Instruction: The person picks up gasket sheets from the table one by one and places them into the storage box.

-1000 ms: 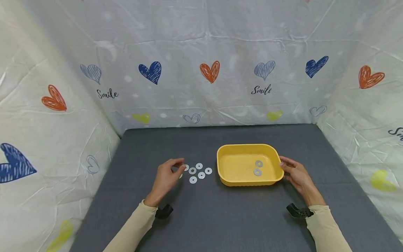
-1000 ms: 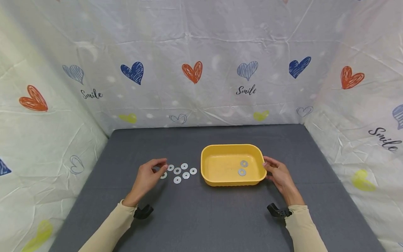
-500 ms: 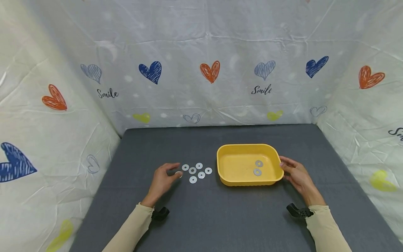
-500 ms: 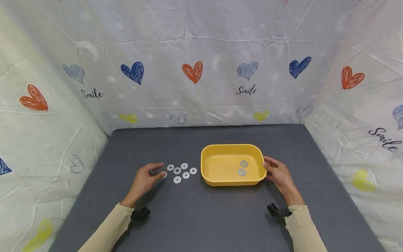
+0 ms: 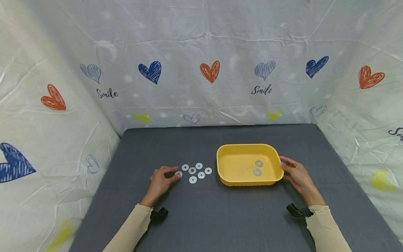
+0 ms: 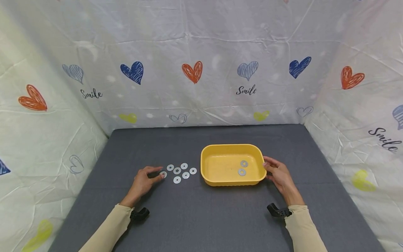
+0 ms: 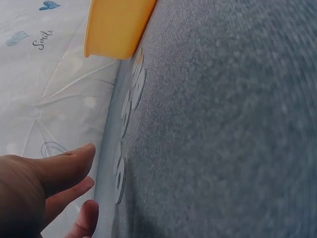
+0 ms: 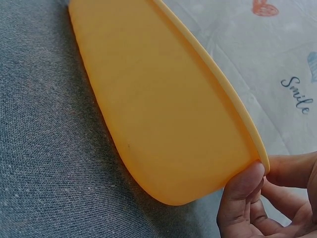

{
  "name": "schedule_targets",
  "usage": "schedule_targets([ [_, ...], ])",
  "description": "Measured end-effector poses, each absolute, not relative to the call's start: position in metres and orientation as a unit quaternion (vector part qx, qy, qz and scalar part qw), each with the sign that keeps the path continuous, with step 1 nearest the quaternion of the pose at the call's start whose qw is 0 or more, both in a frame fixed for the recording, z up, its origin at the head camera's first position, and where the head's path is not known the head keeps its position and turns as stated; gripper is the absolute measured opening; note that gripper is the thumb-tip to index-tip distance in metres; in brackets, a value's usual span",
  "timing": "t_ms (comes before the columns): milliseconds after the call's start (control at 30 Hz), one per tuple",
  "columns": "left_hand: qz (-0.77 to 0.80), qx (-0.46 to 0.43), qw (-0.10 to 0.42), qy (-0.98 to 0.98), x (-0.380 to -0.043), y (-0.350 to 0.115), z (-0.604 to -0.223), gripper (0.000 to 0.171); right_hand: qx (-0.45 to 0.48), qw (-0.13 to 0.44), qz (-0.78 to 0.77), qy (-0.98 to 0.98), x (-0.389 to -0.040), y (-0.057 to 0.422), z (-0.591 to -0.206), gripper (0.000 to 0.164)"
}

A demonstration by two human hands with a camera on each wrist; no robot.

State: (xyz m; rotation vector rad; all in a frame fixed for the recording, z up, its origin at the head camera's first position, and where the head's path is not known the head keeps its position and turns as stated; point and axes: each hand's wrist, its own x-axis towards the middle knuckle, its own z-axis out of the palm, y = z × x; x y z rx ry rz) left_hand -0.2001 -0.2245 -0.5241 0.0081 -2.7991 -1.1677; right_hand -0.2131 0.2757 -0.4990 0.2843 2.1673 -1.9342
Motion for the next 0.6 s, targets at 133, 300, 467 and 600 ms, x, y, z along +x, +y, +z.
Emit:
schedule_targets([
  [133,-0.376,0.009,0.060,-0.925,-0.200,-0.225,-0.528,0.040,0.098,0.112,-0.657,0.739,-0.213,0.276,-0.500,0.055],
  [300,-0.365,0.020,0.060,-0.929,-0.199,-0.225,-0.533,0.040,0.099,0.115,-0.658,0.738,-0.212,0.276,-0.500,0.055],
  [467,-0.354,0.019,0.066,-0.933,-0.200,-0.225,-0.536,0.041,0.096,0.116,-0.660,0.736,-0.213,0.276,-0.499,0.055],
  [600,-0.355,0.020,0.067,-0.932,-0.199,-0.224,-0.536,0.040,0.094,0.117,-0.661,0.735,-0.212,0.277,-0.499,0.055],
])
